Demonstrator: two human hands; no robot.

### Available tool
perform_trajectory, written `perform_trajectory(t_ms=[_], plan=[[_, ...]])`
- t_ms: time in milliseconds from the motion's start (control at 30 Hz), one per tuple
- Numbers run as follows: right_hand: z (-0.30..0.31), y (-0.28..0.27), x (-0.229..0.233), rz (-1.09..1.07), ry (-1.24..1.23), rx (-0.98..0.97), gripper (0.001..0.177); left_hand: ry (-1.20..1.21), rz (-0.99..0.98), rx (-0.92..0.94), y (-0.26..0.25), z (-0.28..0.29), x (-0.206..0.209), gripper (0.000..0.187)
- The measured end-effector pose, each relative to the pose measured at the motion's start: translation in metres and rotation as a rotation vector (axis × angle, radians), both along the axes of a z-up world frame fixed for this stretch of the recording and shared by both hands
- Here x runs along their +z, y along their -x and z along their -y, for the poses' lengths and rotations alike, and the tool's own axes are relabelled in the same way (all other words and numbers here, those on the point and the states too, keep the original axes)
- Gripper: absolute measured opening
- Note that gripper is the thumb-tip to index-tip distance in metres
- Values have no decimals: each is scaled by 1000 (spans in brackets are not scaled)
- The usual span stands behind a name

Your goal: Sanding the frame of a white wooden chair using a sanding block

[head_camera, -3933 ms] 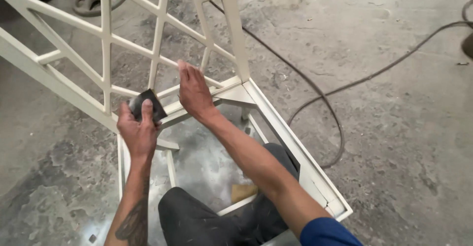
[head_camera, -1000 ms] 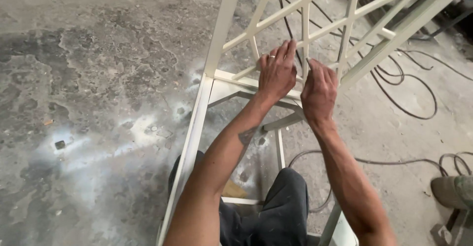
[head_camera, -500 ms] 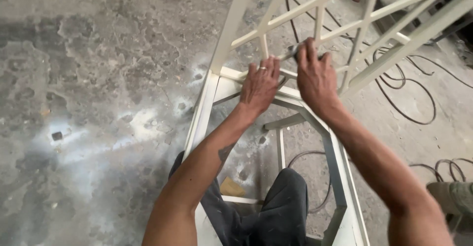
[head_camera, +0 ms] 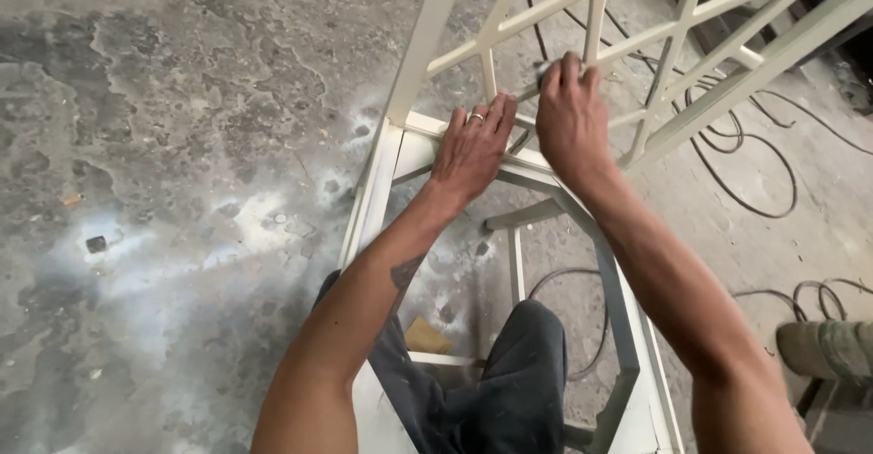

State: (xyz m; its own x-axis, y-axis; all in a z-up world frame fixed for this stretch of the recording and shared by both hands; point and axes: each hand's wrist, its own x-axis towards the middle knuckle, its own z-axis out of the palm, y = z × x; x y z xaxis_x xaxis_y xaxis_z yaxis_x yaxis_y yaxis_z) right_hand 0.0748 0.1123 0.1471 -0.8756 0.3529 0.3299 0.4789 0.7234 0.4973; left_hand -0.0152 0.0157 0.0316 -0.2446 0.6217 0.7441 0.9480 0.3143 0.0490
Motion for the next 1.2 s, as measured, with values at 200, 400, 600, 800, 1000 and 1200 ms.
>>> perform_trajectory(t_ms=[200, 400, 600, 800, 1000, 1200], plan=[[-6, -13, 3, 8, 36, 135, 42, 13, 25, -30, 0, -1, 0, 56], [22, -28, 3, -1, 318, 141, 71, 8, 42, -68, 4, -2, 0, 54], [-15, -20, -1, -143, 81, 250, 32, -6, 44, -119, 3, -6, -8, 70], [-37, -26, -13, -209, -79, 341, 61, -122, 35, -179, -5, -6, -26, 60], [-3, -26, -39, -233, -198, 397, 80, 250, 282, -230, -21, 29, -15, 23], [2, -23, -40, -368, -119, 438, 59, 259, 512, -167, 0, 45, -1, 26]])
